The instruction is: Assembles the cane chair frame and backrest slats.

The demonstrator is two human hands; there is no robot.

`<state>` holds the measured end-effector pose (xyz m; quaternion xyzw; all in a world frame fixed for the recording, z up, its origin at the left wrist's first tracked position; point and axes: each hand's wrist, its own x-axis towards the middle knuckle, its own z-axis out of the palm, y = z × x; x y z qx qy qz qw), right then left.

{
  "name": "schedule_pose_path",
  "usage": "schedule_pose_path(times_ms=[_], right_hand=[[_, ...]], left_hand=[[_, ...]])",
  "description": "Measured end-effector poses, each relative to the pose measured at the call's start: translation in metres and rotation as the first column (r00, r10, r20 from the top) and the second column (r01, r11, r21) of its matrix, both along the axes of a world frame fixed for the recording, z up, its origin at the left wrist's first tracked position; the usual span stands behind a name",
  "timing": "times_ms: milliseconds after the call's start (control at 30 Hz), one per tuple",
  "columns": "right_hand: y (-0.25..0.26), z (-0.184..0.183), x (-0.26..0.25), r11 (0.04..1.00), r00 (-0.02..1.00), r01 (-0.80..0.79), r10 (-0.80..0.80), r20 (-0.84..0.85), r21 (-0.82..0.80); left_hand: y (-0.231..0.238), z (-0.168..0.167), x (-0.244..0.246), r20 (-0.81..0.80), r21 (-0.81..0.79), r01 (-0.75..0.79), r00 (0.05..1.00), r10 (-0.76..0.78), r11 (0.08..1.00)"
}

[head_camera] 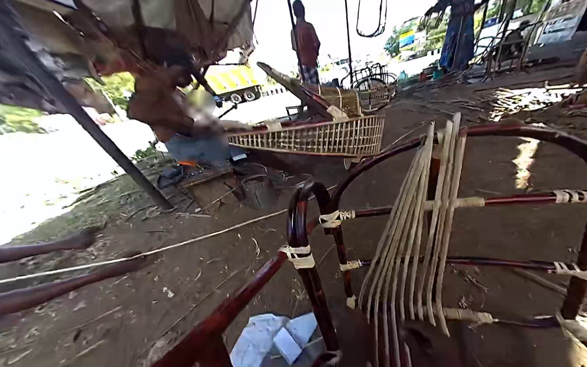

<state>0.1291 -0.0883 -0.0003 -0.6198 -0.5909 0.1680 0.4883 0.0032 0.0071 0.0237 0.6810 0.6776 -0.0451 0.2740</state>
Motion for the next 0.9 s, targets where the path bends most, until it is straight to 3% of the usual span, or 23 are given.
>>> schedule_pose_path(times_ms=[33,100,167,267,600,900], right_hand=[[0.025,-0.028,-0.004,1.0,1.0,0.012,-0.012,0.005,0.015],[0.061,-0.067,-0.007,0.996,0.999,-0.022,0.02,-0.025,-0.084],[0.086,-0.083,-0.008,0.974,0.997,-0.07,0.073,0.004,-0.215],[0.119,-0.104,-0.012,0.983,0.989,-0.096,0.112,0.095,-0.158],[0.134,-0.106,-0.012,0.935,0.963,-0.187,0.234,0.13,-0.3],[0.138,-0.114,-0.01,0.951,0.957,-0.22,0.254,0.143,-0.217]], left_hand=[[0.001,-0.002,0.001,-0.007,-0.013,-0.005,1.0,0.005,1.0],[0.011,-0.041,-0.003,-0.004,-0.001,-0.003,1.0,0.003,1.0],[0.015,-0.065,-0.003,-0.039,-0.013,0.015,0.999,-0.015,1.0],[0.022,-0.074,0.0,-0.089,-0.007,-0.02,0.996,0.02,1.0],[0.022,-0.075,0.002,-0.13,0.039,0.003,0.992,0.002,0.999],[0.025,-0.072,0.002,-0.118,0.009,0.016,0.993,-0.015,1.0]])
